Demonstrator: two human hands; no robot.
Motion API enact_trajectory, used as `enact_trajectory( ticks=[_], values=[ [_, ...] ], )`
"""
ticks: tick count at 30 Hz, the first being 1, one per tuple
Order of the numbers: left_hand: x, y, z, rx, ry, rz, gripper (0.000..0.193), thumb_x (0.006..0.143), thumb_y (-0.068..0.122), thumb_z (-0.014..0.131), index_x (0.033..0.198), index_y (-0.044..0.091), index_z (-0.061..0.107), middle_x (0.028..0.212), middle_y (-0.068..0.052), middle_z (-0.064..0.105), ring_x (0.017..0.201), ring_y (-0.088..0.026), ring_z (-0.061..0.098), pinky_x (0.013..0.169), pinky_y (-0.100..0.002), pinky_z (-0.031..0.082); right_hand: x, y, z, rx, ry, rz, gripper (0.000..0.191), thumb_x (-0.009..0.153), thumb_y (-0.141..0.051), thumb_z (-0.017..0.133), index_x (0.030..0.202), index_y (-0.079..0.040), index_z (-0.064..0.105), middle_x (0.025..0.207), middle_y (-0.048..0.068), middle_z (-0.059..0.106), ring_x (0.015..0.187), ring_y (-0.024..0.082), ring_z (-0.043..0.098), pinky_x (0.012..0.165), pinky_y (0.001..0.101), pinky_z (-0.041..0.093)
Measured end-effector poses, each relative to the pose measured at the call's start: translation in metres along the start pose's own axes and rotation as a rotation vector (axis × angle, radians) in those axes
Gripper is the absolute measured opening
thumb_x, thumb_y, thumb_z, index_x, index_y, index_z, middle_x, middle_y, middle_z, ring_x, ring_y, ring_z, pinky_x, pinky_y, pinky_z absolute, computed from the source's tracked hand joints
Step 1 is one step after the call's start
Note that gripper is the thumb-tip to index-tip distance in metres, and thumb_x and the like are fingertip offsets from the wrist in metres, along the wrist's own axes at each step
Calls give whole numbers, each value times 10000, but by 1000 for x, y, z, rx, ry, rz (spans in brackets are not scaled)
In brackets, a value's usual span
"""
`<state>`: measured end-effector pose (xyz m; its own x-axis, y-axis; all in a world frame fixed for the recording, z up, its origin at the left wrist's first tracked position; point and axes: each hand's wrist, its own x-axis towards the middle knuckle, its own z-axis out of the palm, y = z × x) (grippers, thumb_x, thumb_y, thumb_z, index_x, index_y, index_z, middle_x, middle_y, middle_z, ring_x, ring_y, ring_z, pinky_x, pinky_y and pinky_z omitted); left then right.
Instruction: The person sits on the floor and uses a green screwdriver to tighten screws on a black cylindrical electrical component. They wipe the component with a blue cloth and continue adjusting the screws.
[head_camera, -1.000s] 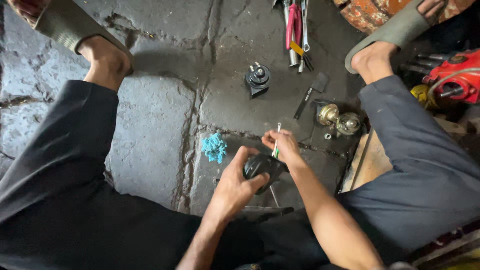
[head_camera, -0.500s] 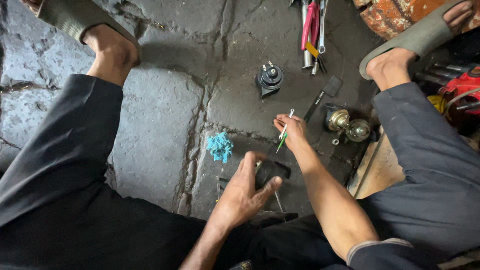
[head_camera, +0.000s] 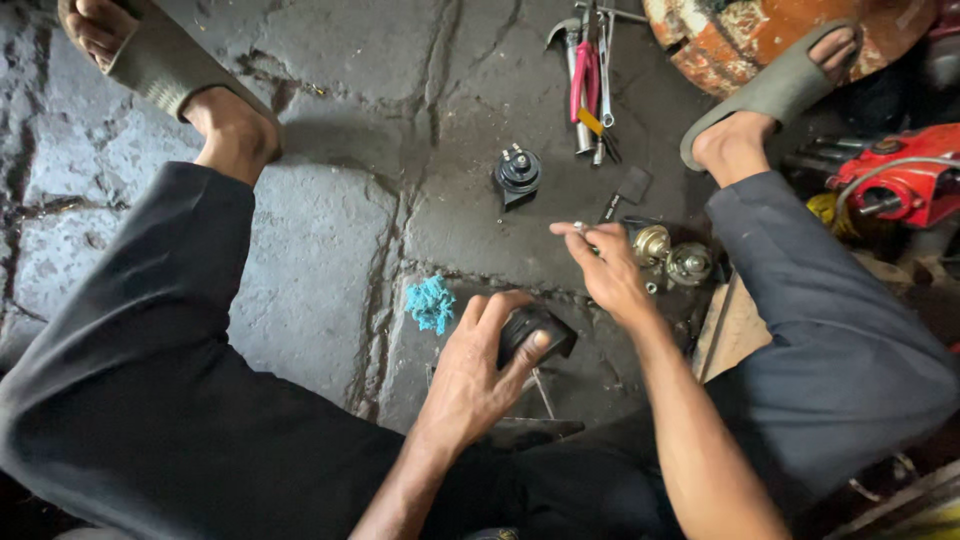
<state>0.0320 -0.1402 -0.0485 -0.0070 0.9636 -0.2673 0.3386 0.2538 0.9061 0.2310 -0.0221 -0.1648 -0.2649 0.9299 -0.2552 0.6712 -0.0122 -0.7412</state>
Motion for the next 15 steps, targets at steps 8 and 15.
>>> enact_trajectory(
  ticks=[8,15],
  values=[
    [-2,-3,7,-50,-48,16,425,897,230,742,1198,39,511,1128,-181,614,963,-348,680,793,-437,542,-59,-50,-66,-167,-1,-155,329,994,-389,600,1231,-236,770,884,107,589,941,263,576,874,366,476],
    [0,4,6,101,-19,36,418,854,260,798,1185,77,621,1063,-164,656,970,-351,681,795,-441,550,-70,-52,-52,-60,-90,-136,322,919,-253,663,1216,-202,778,750,58,600,715,171,590,692,338,496]
  ],
)
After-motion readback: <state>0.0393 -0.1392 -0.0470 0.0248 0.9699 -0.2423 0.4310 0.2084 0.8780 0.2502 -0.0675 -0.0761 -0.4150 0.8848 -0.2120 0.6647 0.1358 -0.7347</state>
